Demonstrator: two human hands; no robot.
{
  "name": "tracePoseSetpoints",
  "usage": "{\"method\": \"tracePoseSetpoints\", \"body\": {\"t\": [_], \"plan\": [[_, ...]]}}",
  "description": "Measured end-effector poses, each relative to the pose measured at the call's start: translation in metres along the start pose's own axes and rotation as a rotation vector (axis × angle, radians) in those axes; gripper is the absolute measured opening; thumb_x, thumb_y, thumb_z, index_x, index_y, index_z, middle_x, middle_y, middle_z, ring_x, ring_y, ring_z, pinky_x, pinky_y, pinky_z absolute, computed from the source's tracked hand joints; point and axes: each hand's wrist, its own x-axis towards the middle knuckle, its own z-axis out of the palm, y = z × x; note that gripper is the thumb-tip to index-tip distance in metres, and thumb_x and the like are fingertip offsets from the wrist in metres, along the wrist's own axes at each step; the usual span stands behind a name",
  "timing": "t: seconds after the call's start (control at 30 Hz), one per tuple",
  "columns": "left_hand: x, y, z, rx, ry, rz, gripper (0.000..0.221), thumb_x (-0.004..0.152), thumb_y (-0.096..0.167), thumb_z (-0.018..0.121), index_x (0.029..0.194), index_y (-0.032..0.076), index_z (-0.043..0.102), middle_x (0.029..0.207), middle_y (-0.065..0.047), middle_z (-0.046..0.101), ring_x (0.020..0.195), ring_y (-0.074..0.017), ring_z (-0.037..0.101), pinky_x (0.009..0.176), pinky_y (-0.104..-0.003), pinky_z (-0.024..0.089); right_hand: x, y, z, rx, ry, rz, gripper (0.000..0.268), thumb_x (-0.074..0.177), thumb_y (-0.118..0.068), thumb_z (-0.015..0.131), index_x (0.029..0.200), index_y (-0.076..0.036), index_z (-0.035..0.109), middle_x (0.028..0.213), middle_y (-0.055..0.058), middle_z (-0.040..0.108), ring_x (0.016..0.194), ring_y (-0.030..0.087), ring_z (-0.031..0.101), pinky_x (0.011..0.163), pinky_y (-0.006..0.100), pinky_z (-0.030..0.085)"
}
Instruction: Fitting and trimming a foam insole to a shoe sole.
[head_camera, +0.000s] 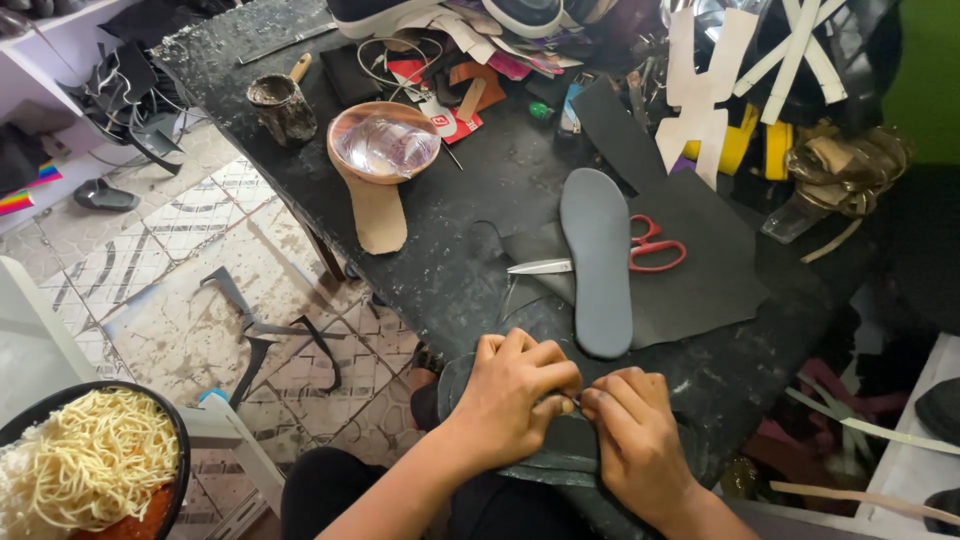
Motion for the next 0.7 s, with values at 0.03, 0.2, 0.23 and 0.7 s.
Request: {"method": "tracePoseSetpoints", "body": {"t": [0.03, 0.2, 0.23, 0.7], "plan": [[-0.002, 0.0, 0.001, 0.0, 0.035, 0.051, 0.011, 0.085, 0.016, 0.074, 0.095, 0.016, 0.068, 0.101, 0.001, 0.062, 0.102, -0.0253, 0.055, 0.095, -0.046, 0.034, -0.001, 0.0, 0.0, -0.011, 0.002, -0.029, 0.018, 0.074, 0.003, 0.067, 0.092, 0.001, 0.067, 0.091, 0.009, 0.064, 0.09, 0.029, 0.06, 0.079, 0.039, 0.043], [-0.002, -0.002, 0.003, -0.003, 0.108, 0.134, 0.012, 0.082, 0.012, 0.071, 0.093, 0.015, 0.07, 0.098, 0.003, 0.066, 0.103, -0.024, 0.056, 0.095, -0.046, 0.033, 0.002, -0.002, -0.004, 0.001, -0.004, -0.061, 0.016, 0.074, 0.004, 0.068, 0.089, 0.002, 0.067, 0.09, 0.01, 0.066, 0.085, 0.027, 0.062, 0.076, 0.039, 0.043], [-0.002, -0.003, 0.004, 0.013, 0.136, 0.171, 0.012, 0.082, 0.011, 0.07, 0.093, 0.014, 0.07, 0.099, 0.003, 0.067, 0.105, -0.0242, 0.056, 0.095, -0.046, 0.033, 0.004, -0.005, -0.005, 0.013, 0.009, -0.072, 0.014, 0.074, 0.003, 0.069, 0.087, 0.002, 0.066, 0.089, 0.01, 0.066, 0.084, 0.028, 0.062, 0.076, 0.039, 0.044], [-0.007, -0.02, -0.001, 0.139, 0.016, 0.448, 0.025, 0.081, 0.009, 0.066, 0.105, 0.012, 0.074, 0.107, 0.003, 0.068, 0.114, -0.0174, 0.059, 0.097, -0.039, 0.039, -0.002, 0.001, -0.004, -0.041, -0.084, -0.195, 0.017, 0.062, -0.006, 0.067, 0.078, 0.001, 0.064, 0.087, 0.011, 0.061, 0.092, 0.032, 0.058, 0.077, 0.044, 0.042]]}}
